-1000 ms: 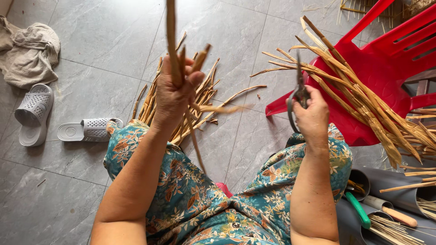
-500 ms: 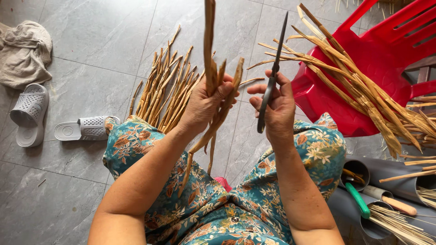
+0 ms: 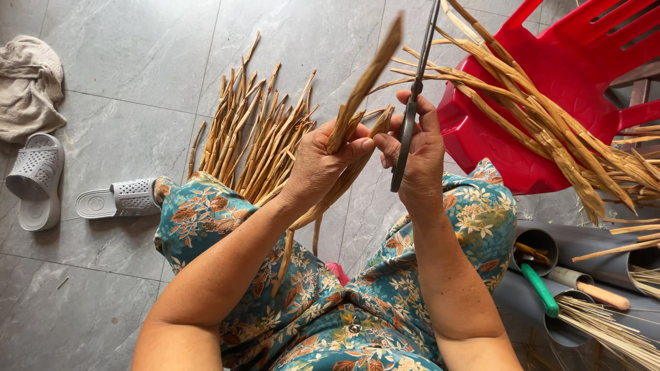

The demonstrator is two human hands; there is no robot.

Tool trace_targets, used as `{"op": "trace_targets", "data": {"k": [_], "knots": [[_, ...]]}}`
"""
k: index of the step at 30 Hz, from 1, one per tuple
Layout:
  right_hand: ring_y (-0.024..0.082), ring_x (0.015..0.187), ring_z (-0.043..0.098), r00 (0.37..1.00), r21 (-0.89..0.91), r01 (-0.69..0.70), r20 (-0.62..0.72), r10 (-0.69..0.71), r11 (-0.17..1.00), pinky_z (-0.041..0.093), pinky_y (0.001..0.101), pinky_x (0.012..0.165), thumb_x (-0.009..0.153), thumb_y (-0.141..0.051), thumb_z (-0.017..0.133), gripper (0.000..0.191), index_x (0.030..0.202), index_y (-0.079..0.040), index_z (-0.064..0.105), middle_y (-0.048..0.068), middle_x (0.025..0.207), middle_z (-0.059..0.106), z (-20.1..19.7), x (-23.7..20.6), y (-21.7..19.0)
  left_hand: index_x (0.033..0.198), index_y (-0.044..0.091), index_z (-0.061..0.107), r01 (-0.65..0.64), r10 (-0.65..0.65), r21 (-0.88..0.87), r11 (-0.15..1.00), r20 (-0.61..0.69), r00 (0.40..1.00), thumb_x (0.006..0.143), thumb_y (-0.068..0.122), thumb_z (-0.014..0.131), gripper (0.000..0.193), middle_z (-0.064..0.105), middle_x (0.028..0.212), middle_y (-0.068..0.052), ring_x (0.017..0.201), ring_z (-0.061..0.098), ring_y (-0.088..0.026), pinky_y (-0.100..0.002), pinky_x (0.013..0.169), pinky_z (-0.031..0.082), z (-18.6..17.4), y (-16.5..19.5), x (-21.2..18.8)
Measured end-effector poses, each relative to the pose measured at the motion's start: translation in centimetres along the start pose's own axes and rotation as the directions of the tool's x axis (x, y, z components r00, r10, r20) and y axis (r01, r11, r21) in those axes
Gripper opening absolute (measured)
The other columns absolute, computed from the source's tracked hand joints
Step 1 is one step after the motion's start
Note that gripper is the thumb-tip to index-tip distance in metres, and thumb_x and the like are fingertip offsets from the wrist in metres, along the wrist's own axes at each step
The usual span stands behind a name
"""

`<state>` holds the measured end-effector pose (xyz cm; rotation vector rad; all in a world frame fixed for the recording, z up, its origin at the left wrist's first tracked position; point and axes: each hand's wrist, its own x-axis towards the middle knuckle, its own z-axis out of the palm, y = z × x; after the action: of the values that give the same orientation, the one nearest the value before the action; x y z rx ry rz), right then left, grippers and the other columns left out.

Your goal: The person sits on the floor and uses shears to trim and shape dried sticks. They repeatedly pick up sticks, cut off ends or side pieces, and place the trimmed sticks into a red plastic basket.

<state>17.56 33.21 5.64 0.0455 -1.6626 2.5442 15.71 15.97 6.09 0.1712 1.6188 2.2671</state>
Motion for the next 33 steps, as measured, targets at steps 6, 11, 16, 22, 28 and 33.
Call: {"op": "trace_targets", "data": {"k": [6,11,16,22,28,33], "knots": [[0.005,0.073,0.054,0.998,-0.025,-0.010,-0.057,0.008,1.000,0.046,0.0190,0.066,0.099,-0.006,0.075,0.053,0.145,-0.005,0.049,0.005,0.098,0.066,-0.6,0.0,0.7,0.107,0.005,0.069,-0.073,0.074,0.019,0.997,-0.059,0.996,0.100,0.019,0.073,0.016,0.066,0.084,0.003,0.074,0.060,-0.004,-0.021,0.065,0.051,-0.9,-1.1,0.5],[0.004,0.076,0.052,0.994,-0.311,-0.015,0.100,0.049,0.950,0.043,0.0189,0.068,0.099,-0.021,0.074,0.055,0.145,-0.006,0.049,-0.001,0.091,0.058,-0.2,-0.8,0.8,0.111,0.007,0.068,-0.099,0.078,-0.110,0.989,-0.182,0.980,0.096,0.018,0.075,0.019,0.068,0.086,0.003,0.065,0.055,-0.002,-0.018,0.053,0.042,-2.0,-1.3,1.5],[0.003,0.083,0.052,0.985,-0.599,0.036,0.157,0.073,0.800,0.048,0.0197,0.075,0.089,-0.031,0.083,0.067,0.141,-0.005,0.051,-0.004,0.094,0.054,1.0,-2.1,0.2,0.112,0.007,0.069,-0.121,0.077,-0.194,0.973,-0.223,0.972,0.097,0.016,0.075,0.019,0.067,0.088,0.004,0.065,0.054,-0.001,-0.018,0.054,0.042,-2.5,-1.0,1.4],[0.005,0.078,0.047,0.989,-0.641,0.003,0.116,0.093,0.767,0.044,0.0212,0.070,0.084,-0.035,0.084,0.065,0.136,-0.007,0.057,-0.004,0.095,0.053,1.5,-2.3,-0.3,0.112,0.007,0.071,-0.112,0.076,-0.197,0.974,-0.181,0.981,0.098,0.017,0.075,0.018,0.067,0.084,0.005,0.065,0.054,0.000,-0.017,0.054,0.042,-2.5,-1.1,1.2],[0.006,0.088,0.053,0.987,-0.689,0.088,0.156,0.029,0.720,0.050,0.0236,0.078,0.084,-0.034,0.086,0.068,0.137,-0.006,0.055,-0.001,0.107,0.054,1.6,-2.0,-0.2,0.110,0.009,0.071,-0.087,0.044,-0.202,0.975,-0.205,0.978,0.096,0.016,0.075,0.016,0.066,0.083,0.005,0.064,0.054,0.000,-0.017,0.054,0.043,-2.3,-1.1,1.4],[0.008,0.089,0.055,0.986,-0.734,0.113,0.165,0.014,0.670,0.051,0.0246,0.079,0.082,-0.034,0.089,0.067,0.135,-0.006,0.058,0.000,0.105,0.054,1.6,-1.9,-0.1,0.106,0.010,0.071,-0.058,0.026,-0.156,0.986,-0.198,0.980,0.095,0.016,0.076,0.014,0.067,0.083,0.006,0.063,0.052,0.000,-0.017,0.054,0.043,-2.4,-0.8,1.2]]}}
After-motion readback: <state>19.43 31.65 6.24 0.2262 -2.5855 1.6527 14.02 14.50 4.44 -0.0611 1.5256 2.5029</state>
